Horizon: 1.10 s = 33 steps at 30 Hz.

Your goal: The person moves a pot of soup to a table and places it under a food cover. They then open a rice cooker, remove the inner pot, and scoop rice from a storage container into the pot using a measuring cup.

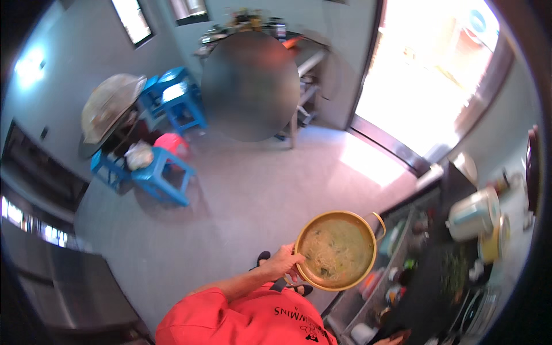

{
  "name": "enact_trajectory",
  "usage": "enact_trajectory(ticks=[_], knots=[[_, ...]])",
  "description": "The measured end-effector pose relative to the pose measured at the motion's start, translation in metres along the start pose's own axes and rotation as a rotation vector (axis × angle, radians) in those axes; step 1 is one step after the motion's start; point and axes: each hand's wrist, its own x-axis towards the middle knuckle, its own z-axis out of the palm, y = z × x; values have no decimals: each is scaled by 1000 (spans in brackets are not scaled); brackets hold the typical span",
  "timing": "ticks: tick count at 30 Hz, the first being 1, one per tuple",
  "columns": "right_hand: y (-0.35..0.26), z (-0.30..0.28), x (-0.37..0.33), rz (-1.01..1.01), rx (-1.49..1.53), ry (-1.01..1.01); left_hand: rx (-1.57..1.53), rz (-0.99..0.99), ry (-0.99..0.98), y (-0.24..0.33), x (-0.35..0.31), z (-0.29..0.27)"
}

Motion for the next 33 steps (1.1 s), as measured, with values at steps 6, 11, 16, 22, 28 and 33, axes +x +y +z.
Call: enact_trajectory(ticks=[6,11,16,22,28,33], knots=[[-59,-85,8,-163,379,-344,-125,44,154,83,-81,-100],[-202,-111,5,-15,939,-952,-128,36,331,191,-152,-173],[-370,-196,-27,-341,1026,-965,-265,144,529,217,-182,-261],[-484,-173,-63,-295,969,-1474,-485,338,744,228,-210,-342],[-637,-215,-100,-498,1049,-1657,-635,469,1030,242,-256,-392],[-745,-287,-160,-1024,1095,-1739,-709,583,1181,230,-303,-408]])
